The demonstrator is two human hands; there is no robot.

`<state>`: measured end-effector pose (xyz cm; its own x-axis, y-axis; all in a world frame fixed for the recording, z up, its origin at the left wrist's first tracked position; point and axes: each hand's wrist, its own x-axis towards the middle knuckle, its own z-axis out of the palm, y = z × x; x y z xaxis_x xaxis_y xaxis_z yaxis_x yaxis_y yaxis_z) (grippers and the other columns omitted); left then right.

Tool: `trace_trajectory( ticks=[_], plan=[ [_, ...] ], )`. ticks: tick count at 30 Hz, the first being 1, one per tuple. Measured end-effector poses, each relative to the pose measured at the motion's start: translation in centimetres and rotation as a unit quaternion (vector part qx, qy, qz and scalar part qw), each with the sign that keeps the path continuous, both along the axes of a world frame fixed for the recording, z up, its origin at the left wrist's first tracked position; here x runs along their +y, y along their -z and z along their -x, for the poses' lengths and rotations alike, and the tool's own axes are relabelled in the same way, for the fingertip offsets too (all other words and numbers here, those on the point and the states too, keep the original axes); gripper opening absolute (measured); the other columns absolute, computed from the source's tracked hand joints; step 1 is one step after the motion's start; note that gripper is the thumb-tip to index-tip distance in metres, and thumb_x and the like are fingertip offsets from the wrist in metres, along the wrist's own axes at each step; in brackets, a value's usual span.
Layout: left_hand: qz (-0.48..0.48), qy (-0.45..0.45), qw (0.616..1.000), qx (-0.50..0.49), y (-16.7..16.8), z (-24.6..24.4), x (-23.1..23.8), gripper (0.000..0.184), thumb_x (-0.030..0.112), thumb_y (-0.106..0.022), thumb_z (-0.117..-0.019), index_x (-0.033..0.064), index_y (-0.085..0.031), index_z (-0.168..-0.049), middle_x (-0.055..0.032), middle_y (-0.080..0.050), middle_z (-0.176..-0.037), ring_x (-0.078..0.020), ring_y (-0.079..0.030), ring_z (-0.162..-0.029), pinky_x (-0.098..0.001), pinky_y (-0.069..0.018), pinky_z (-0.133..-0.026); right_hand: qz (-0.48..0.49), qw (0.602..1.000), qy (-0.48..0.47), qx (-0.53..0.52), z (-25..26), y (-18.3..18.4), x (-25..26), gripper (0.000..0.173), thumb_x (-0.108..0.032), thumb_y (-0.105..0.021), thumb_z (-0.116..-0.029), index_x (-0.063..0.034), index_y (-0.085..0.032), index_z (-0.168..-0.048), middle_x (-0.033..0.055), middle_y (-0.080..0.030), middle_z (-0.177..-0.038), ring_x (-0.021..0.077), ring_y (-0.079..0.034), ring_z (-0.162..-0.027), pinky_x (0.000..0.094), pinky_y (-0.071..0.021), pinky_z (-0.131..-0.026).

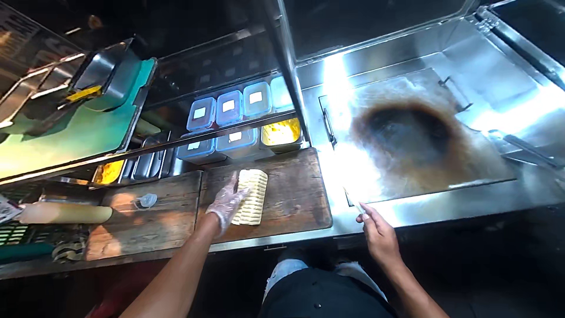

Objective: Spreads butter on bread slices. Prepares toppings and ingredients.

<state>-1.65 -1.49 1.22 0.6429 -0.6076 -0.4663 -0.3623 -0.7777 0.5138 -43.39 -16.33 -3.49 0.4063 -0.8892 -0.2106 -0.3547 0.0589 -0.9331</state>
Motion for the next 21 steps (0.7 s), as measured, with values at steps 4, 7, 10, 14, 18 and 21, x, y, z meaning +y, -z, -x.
trace_trajectory(
  ticks=[4,7,10,14,18,21],
  plan=[
    [-0.180,0.029,0.979,-0.089,1.1,1.2,-4.1,0.134,0.061,-0.085,-0.0723,0.0356,0.009,-0.164,-0.0217,-0.033,-0.162,-0.0450,-0.061,-0.120,-0.0670,-0.0517,-0.095,0.039,0.997,-0.069,0.003,-4.0,-1.5,-0.5,0.039,-0.022,-0.039,-0.1064,-0.0171,-0.064,-0.136,-0.0011,-0.065,-0.082,0.0109,-0.054,-0.060,0.0314,-0.0503,-0.057],
    [-0.074,-0.144,0.986,-0.024,1.5,0.9,-3.8,0.124,0.034,-0.087,-0.0753,0.0364,-0.001,-0.165,-0.0245,-0.057,-0.140,-0.0441,-0.063,-0.117,-0.0647,-0.0509,-0.094,0.142,0.980,-0.128,0.050,-8.0,-3.5,-1.2,0.038,-0.019,-0.042,-0.1033,-0.0154,-0.065,-0.133,-0.0010,-0.066,-0.084,0.0101,-0.062,-0.071,0.0345,-0.0572,-0.069],
    [0.207,-0.411,0.852,0.251,1.5,3.8,-0.4,0.079,0.033,-0.068,-0.0970,0.0286,-0.022,-0.161,-0.0126,-0.046,-0.154,-0.0326,-0.051,-0.135,-0.0588,-0.0499,-0.102,0.248,0.953,-0.138,0.104,-13.2,-5.2,-2.6,0.039,-0.019,-0.045,-0.1011,-0.0131,-0.066,-0.134,0.0031,-0.070,-0.084,0.0150,-0.065,-0.069,0.0406,-0.0577,-0.066],
    [0.299,-0.468,0.675,0.485,-1.2,11.6,3.3,0.057,0.036,-0.045,-0.1092,0.0226,-0.027,-0.161,-0.0166,-0.048,-0.153,-0.0395,-0.058,-0.127,-0.0590,-0.0544,-0.094,0.276,0.915,-0.209,0.209,-22.9,-8.0,-6.7,0.038,-0.024,-0.048,-0.1085,-0.0125,-0.061,-0.142,0.0150,-0.072,-0.114,0.0309,-0.073,-0.091,0.0533,-0.0600,-0.080],
    [0.369,-0.261,0.848,0.279,-1.4,9.5,3.0,0.061,0.009,-0.071,-0.0936,-0.0055,-0.045,-0.147,-0.0173,-0.071,-0.122,-0.0223,-0.073,-0.103,-0.0354,-0.0629,-0.089,0.272,0.806,-0.324,0.414,-33.3,-7.8,-11.4,0.036,-0.029,-0.044,-0.1065,-0.0205,-0.064,-0.135,0.0173,-0.070,-0.124,0.0404,-0.069,-0.109,0.0659,-0.0539,-0.085],
    [0.315,0.016,0.948,-0.041,-1.1,2.2,1.0,0.045,0.039,-0.073,-0.0924,0.0163,-0.069,-0.132,0.0012,-0.071,-0.127,-0.0093,-0.065,-0.118,-0.0337,-0.0535,-0.105,0.297,0.787,-0.347,0.414,-37.1,-1.9,-15.2,0.031,-0.021,-0.057,-0.1001,-0.0143,-0.068,-0.128,0.0168,-0.068,-0.128,0.0388,-0.063,-0.122,0.0654,-0.0486,-0.099]
  ],
)
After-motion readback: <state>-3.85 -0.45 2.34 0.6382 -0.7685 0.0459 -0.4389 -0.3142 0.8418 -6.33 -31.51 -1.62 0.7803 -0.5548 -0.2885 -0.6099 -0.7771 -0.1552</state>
